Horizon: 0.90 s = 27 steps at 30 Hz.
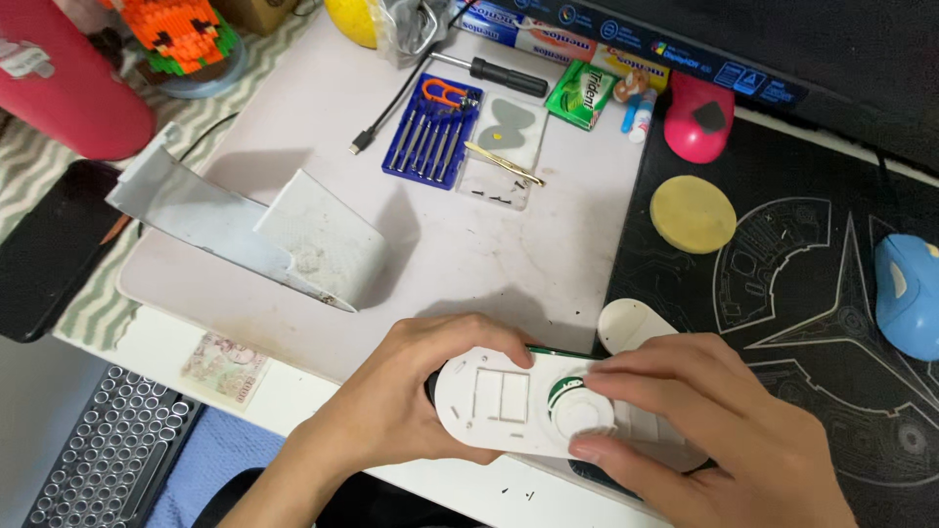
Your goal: The person assembles a white electronic device by aligning and snapping the top and bottom plastic shells together over a green circuit board. They repeatedly press the casing to secure the fit and rotate the device to inspect the assembly.
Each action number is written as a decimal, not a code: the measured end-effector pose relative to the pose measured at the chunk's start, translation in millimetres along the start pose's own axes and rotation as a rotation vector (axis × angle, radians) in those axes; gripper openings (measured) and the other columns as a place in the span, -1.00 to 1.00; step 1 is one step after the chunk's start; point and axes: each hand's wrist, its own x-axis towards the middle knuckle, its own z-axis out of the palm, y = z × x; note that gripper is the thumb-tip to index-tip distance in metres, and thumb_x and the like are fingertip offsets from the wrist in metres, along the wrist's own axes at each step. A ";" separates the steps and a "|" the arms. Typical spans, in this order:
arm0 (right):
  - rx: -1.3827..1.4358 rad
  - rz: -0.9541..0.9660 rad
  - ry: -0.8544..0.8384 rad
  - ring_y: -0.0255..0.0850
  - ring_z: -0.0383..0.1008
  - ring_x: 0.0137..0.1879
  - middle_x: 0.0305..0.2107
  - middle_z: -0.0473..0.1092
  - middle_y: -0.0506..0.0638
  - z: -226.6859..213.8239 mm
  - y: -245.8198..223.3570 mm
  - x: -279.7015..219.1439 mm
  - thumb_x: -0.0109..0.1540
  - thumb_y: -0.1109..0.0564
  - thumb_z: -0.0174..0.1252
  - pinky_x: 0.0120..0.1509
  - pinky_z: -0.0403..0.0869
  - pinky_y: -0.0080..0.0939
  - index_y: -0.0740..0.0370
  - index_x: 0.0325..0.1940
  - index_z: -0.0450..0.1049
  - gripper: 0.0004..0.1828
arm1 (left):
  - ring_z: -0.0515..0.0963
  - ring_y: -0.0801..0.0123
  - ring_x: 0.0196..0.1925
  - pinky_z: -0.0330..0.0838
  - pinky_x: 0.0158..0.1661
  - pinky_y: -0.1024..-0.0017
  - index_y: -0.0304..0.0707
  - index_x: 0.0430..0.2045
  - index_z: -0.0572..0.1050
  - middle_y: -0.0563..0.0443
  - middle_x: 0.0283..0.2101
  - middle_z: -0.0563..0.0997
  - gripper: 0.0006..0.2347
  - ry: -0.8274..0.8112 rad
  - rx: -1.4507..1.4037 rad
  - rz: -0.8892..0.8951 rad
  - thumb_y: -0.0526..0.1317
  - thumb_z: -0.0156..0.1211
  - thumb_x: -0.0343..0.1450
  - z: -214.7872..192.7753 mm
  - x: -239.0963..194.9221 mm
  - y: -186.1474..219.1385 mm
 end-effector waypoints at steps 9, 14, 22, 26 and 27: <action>0.295 0.335 0.073 -0.42 0.87 -0.30 -0.27 0.85 0.01 -19.9 -7.3 8.2 0.15 0.23 0.48 -0.29 0.64 -0.62 0.15 -0.17 0.80 -0.84 | 0.81 0.29 0.06 0.58 0.08 0.38 0.04 0.02 0.57 0.14 0.09 0.80 -0.48 -0.012 -0.011 -0.020 -0.21 0.73 0.19 1.0 -0.7 -5.2; 0.436 0.667 0.108 -0.16 0.76 -0.09 -0.10 0.80 0.21 -33.4 25.8 9.1 0.28 0.40 0.34 0.06 0.70 -0.27 0.46 0.03 0.73 -0.76 | 0.86 0.29 0.15 0.62 0.13 0.35 0.09 0.04 0.58 0.13 0.17 0.82 -0.44 -0.003 -0.004 -0.037 -0.23 0.74 0.15 2.1 -0.7 -5.6; 0.434 0.460 -0.060 -0.16 0.86 0.20 0.11 0.80 0.17 -33.2 9.8 6.5 0.05 0.35 0.54 0.07 0.80 -0.34 0.34 0.06 0.83 -0.54 | 0.87 0.29 0.17 0.63 0.11 0.36 0.08 0.02 0.58 0.08 0.20 0.84 -0.45 -0.005 -0.013 -0.053 -0.22 0.77 0.17 2.5 1.5 -1.7; 0.064 0.147 -0.065 -0.45 0.79 0.05 0.14 0.70 -0.05 -25.1 11.1 -8.5 0.15 0.11 0.55 0.21 0.61 -0.52 0.06 0.16 0.75 -0.53 | 0.87 0.27 0.19 0.63 0.16 0.36 0.05 0.03 0.58 0.06 0.20 0.84 -0.48 0.001 -0.011 -0.028 -0.20 0.74 0.21 2.1 1.2 -2.6; 0.063 0.147 -0.065 -0.45 0.79 0.05 0.14 0.70 -0.05 -21.8 7.2 -9.9 0.15 0.11 0.55 0.21 0.61 -0.52 0.06 0.16 0.75 -0.53 | 0.87 0.27 0.19 0.63 0.16 0.36 0.05 0.03 0.58 0.06 0.20 0.84 -0.48 0.001 -0.011 -0.027 -0.20 0.74 0.21 2.6 1.4 -3.0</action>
